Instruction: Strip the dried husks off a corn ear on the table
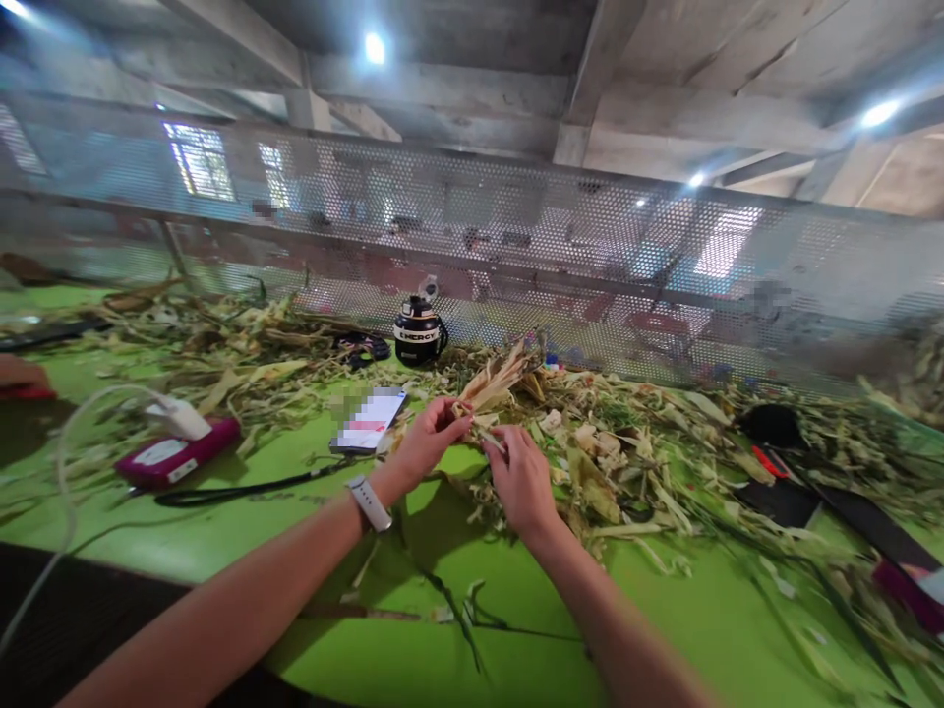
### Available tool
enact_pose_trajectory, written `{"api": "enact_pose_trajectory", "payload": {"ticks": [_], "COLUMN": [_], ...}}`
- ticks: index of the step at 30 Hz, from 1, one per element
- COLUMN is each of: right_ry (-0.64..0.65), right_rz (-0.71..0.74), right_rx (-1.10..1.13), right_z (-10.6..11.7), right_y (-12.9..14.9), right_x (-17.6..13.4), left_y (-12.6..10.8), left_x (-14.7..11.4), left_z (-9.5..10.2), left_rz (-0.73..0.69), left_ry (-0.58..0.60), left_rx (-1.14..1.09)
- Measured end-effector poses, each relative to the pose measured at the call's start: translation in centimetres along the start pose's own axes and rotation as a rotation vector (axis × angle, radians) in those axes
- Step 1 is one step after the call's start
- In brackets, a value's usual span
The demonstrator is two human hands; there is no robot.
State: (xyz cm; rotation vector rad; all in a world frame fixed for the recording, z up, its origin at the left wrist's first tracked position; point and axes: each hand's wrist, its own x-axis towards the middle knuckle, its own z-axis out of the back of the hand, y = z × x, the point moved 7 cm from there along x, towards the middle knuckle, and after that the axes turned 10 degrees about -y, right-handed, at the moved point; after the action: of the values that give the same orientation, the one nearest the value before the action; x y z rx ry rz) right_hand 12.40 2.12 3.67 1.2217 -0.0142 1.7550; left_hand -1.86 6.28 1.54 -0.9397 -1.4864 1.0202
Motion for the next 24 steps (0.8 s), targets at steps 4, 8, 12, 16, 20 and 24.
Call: {"api": "enact_pose_trajectory", "payload": {"ticks": [4, 8, 12, 16, 20, 24], "right_ry": [0.057, -0.037, -0.125, -0.057, -0.056, -0.026], "right_rz": [0.210, 0.339, 0.213, -0.057, -0.170, -0.347], "right_rx": [-0.160, -0.291, -0.232, -0.121, -0.024, 0.209], "right_z": [0.0, 0.7, 1.6, 1.3, 1.1, 0.9], "right_y": [1.6, 2.7, 1.7, -0.5, -1.1, -1.6], "right_x": [-0.1, 0.1, 0.6, 0.8, 0.8, 0.5], "left_y": [-1.1, -1.9, -1.7, -0.2, 0.0, -0.1], "left_x": [-0.2, -0.6, -0.9, -1.6, -2.1, -1.6], "left_z": [0.4, -0.3, -1.7, -2.9, -3.2, -2.4], "left_rz": [-0.190, -0.311, -0.245, 0.052, 0.115, 0.143], "left_ry": [-0.055, 0.024, 0.218, 0.368, 0.384, 0.312], "left_rx": [0.251, 0.336, 0.173, -0.105, -0.150, -0.181]}}
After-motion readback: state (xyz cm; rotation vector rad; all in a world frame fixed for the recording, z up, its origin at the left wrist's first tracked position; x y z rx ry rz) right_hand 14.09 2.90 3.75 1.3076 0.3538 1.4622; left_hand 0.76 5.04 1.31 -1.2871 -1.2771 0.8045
